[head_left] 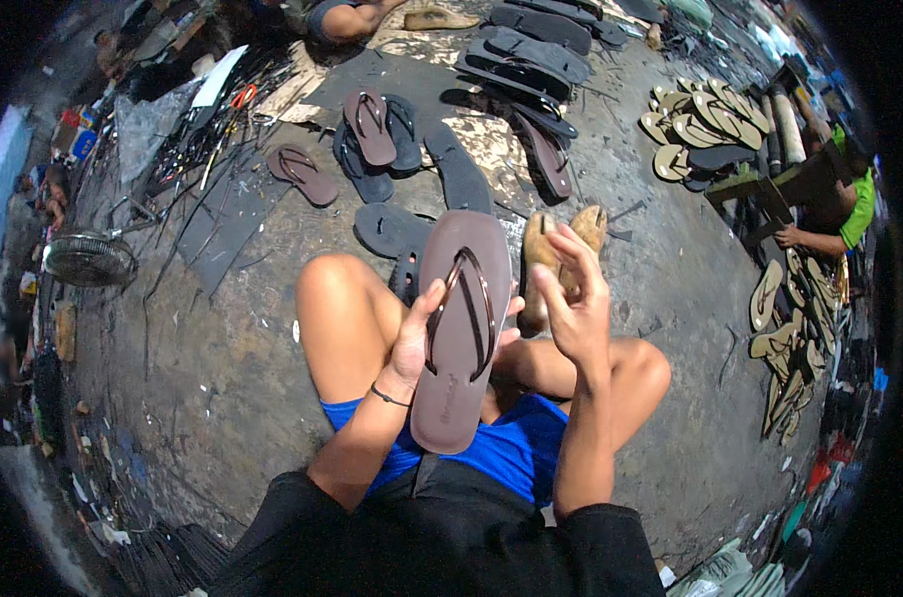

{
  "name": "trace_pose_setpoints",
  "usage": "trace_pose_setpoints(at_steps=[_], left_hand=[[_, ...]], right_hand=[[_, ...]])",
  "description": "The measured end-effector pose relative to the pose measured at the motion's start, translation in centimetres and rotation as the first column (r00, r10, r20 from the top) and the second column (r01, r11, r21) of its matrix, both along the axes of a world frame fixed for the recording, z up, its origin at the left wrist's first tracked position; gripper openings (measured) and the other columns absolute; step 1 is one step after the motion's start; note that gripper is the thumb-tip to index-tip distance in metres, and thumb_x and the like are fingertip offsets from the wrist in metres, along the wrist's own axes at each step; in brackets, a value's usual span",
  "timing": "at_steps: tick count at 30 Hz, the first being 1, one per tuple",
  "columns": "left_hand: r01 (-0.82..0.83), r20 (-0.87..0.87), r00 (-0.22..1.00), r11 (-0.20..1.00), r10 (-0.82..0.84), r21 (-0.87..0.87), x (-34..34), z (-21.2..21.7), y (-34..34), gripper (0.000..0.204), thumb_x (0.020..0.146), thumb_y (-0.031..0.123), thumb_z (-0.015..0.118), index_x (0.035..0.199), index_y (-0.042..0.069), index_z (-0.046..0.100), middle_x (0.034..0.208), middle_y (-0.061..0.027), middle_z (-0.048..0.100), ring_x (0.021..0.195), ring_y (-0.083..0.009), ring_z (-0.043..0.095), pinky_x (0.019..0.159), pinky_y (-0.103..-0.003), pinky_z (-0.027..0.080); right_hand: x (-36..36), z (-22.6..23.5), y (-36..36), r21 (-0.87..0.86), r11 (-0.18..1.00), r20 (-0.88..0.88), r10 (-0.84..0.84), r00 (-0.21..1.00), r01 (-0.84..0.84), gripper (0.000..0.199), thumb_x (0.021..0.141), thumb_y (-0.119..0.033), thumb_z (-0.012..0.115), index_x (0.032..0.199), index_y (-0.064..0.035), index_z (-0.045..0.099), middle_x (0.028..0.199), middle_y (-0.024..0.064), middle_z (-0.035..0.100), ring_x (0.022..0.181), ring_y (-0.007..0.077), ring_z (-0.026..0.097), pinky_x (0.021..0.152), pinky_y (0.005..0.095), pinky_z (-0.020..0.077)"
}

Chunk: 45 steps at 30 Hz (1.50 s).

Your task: The person sits on the floor and assembles flip-flops by pressing rubber straps into wooden soles. They repeatedly pick up a sole and a strap, align them, and press the strap into place, then set the finished pair aside.

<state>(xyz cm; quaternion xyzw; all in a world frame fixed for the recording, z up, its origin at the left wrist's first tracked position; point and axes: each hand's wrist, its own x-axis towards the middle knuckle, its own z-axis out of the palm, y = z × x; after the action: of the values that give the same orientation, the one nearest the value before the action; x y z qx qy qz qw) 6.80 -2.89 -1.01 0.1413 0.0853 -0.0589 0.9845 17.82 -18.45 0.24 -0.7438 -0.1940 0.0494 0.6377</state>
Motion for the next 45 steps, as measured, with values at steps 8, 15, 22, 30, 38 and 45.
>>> trace_pose_setpoints(at_steps=[8, 15, 22, 30, 38, 45], left_hand=[[0.166, -0.152, 0.983, 0.838, -0.101, 0.52, -3.7, -6.2, 0.2, 0.047, 0.095, 0.029, 0.063, 0.13, 0.002, 0.049, 0.122, -0.0125, 0.063, 0.112, -0.0238, 0.062, 0.1, -0.039, 0.049], [-0.307, 0.094, 0.915, 0.527, 0.392, 0.793, 4.8, 1.6, 13.1, 0.049, 0.092, 0.014, 0.066, 0.135, 0.001, 0.047, 0.126, -0.0109, 0.06, 0.115, -0.0196, 0.058, 0.105, -0.034, 0.043], [-0.237, 0.223, 0.888, -0.014, 0.401, 0.971, 3.1, 0.4, 10.3, 0.058, 0.091, 0.005, 0.065, 0.143, -0.001, 0.039, 0.139, -0.0192, 0.051, 0.129, -0.0247, 0.05, 0.107, -0.036, 0.041], [-0.47, 0.352, 0.877, -0.737, -0.328, 0.485, 1.4, 5.1, 5.1, 0.059, 0.07, -0.003, 0.067, 0.128, 0.005, 0.057, 0.133, -0.014, 0.057, 0.132, -0.0345, 0.049, 0.111, -0.054, 0.033], [-0.506, 0.506, 0.853, -0.455, -0.133, 0.733, -2.1, 7.7, 2.7, 0.053, 0.066, -0.012, 0.07, 0.118, -0.003, 0.064, 0.115, -0.0186, 0.068, 0.105, -0.0329, 0.068, 0.09, -0.037, 0.055], [-0.369, 0.429, 0.903, -0.464, 0.028, 0.805, -2.9, 9.5, 2.1, 0.043, 0.079, -0.005, 0.073, 0.121, -0.005, 0.061, 0.108, -0.0197, 0.07, 0.09, -0.0266, 0.072, 0.076, -0.032, 0.056]], right_hand=[[8.2, -7.9, 1.4, -0.167, 0.874, -0.037, 0.456, 0.889, -0.456, 0.039, 0.081, -0.002, 0.074, 0.119, -0.0052, 0.065, 0.138, 0.015, 0.054, 0.121, 0.0224, 0.055, 0.1, 0.0356, 0.0451], [15.3, -20.7, 7.8, -0.405, 0.914, -0.199, -0.057, 0.978, -0.029, 0.073, 0.08, -0.035, 0.078, 0.134, 0.0045, 0.048, 0.127, 0.0266, 0.058, 0.119, 0.035, 0.058, 0.1, 0.0395, 0.0457], [13.9, -20.8, 10.5, -0.159, 0.987, -0.372, -0.037, 0.928, -0.025, 0.044, 0.089, -0.022, 0.069, 0.118, 0.0096, 0.06, 0.1, 0.0124, 0.068, 0.079, 0.0154, 0.063, 0.073, 0.0306, 0.0541], [-0.8, -1.4, 0.7, 0.339, 0.941, -0.695, 0.24, 0.678, 0.014, 0.03, 0.095, -0.023, 0.064, 0.114, -0.0002, 0.061, 0.089, -0.0012, 0.064, 0.068, 0.003, 0.055, 0.059, 0.0223, 0.0505], [-8.8, 3.5, 1.3, 0.199, 0.978, -0.1, 0.085, 0.991, -0.064, 0.041, 0.077, -0.006, 0.081, 0.108, 0.0031, 0.057, 0.105, 0.0134, 0.063, 0.092, 0.0201, 0.065, 0.08, 0.0316, 0.0522], [-8.5, 4.0, 3.8, 0.211, 0.978, 0.157, -0.037, 0.987, 0.003, 0.022, 0.078, 0.001, 0.076, 0.097, 0.0022, 0.066, 0.091, 0.0157, 0.068, 0.083, 0.0232, 0.068, 0.073, 0.0305, 0.0542]])
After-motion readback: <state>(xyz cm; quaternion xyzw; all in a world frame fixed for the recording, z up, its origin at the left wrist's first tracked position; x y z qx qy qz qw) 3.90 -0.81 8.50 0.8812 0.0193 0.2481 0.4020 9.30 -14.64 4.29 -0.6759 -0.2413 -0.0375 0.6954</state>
